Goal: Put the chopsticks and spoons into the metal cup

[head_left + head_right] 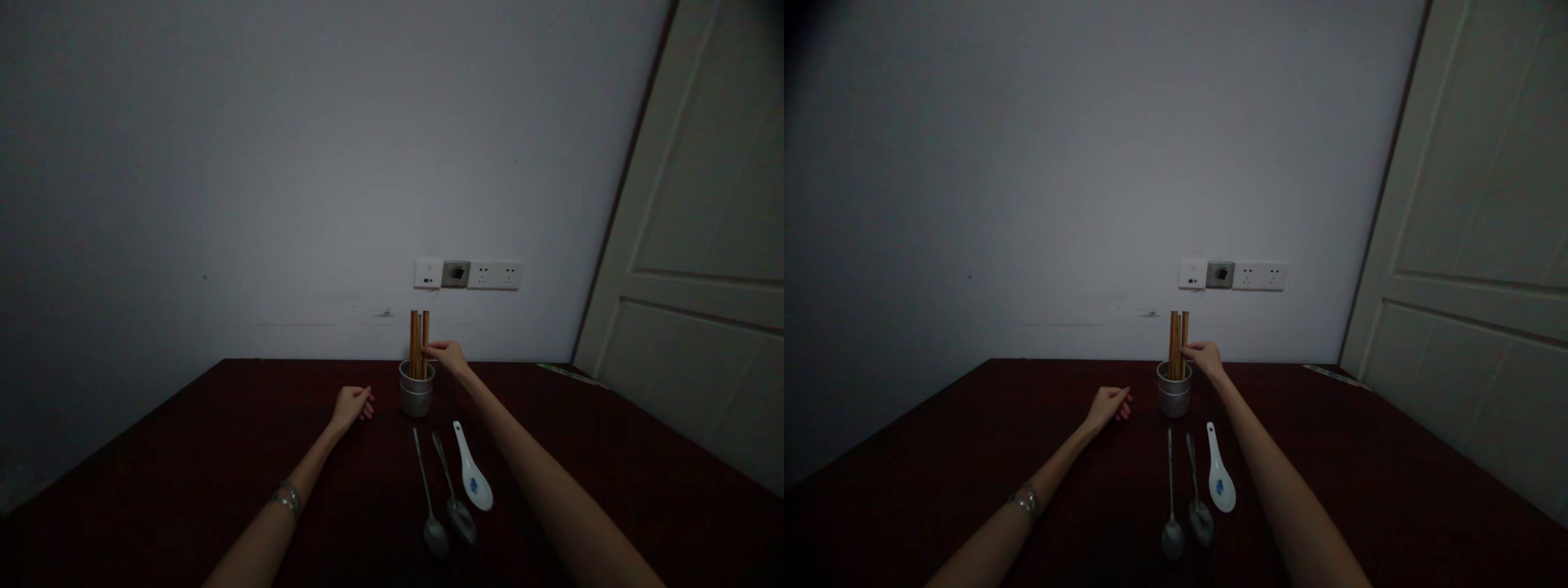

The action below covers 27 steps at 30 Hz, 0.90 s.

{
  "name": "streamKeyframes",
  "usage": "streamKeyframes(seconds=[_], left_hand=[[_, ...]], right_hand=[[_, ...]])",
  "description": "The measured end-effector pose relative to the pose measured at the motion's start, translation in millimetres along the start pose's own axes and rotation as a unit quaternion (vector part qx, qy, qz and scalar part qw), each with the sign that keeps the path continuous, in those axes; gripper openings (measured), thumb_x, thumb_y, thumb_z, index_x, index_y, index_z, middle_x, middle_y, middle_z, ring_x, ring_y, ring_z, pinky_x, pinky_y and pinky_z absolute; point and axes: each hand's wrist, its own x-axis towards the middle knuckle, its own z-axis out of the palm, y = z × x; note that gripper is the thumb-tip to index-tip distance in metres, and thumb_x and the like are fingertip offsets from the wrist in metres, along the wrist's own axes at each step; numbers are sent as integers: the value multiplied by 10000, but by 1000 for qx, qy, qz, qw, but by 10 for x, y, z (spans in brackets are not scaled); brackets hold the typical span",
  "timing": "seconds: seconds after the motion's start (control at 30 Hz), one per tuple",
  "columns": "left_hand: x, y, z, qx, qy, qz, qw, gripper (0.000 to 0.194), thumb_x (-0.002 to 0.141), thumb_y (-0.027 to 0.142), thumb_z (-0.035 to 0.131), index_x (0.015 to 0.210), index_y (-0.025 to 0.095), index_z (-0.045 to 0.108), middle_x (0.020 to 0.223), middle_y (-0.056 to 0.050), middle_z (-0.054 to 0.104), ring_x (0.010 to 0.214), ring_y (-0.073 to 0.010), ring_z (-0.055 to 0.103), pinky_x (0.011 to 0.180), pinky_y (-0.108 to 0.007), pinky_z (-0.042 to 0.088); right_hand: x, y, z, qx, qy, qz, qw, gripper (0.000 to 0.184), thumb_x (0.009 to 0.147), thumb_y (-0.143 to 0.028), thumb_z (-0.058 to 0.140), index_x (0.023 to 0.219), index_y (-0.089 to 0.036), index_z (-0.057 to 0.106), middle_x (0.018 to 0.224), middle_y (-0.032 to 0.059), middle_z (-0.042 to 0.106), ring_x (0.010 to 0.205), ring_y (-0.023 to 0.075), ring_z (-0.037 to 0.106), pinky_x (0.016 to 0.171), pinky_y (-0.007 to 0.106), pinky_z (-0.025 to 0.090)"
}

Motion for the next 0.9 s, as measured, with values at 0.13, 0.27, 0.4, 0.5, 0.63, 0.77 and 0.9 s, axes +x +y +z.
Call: streamKeyframes(seconds=[0.13,0.27,0.4,0.5,0.63,0.77,0.9], left_hand=[[-11,4,0,5,0,-5,1000,307,845,305,390,669,106,544,448,4,556,382,-89,529,380,-179,333],[-4,-7,-4,6,-1,5,1000,305,839,307,399,660,108,547,452,2,560,386,-93,530,382,-183,336],[20,-27,-3,9,1,1,1000,317,831,336,413,654,112,550,456,-4,566,390,-98,535,387,-185,342],[28,-32,-2,10,-2,-4,1000,322,834,340,409,648,114,544,456,-3,565,391,-96,535,391,-185,347],[19,-20,-3,6,-3,-8,1000,309,840,316,400,651,115,539,451,1,560,385,-90,529,384,-176,339],[6,-7,-10,6,-9,-6,1000,309,843,308,394,644,116,533,450,2,558,379,-86,524,383,-172,336],[-1,-9,-15,9,-9,2,1000,312,842,315,393,653,115,539,462,-6,569,399,-92,540,386,-173,343]], right_hand=[[-25,19,21,8,0,17,1000,138,594,-240,682,618,-107,652,520,22,634,453,103,555,453,201,423],[-51,32,25,12,-2,23,1000,123,584,-216,688,623,-105,652,495,4,613,423,83,519,439,193,400],[-56,36,25,15,-5,26,1000,109,580,-197,689,635,-110,654,521,8,626,453,90,537,473,198,421],[-59,35,18,13,-6,29,999,122,586,-199,689,665,-111,658,537,13,635,460,93,541,477,200,427],[-73,40,11,3,-9,32,999,138,585,-197,696,688,-113,661,566,25,649,488,103,559,470,197,426],[-87,56,11,-5,-17,31,999,191,588,-230,709,731,-111,668,603,40,663,516,112,573,465,194,425],[-95,64,-76,-32,-22,25,999,308,635,-335,683,860,-125,672,740,71,690,603,128,610,491,191,448]])
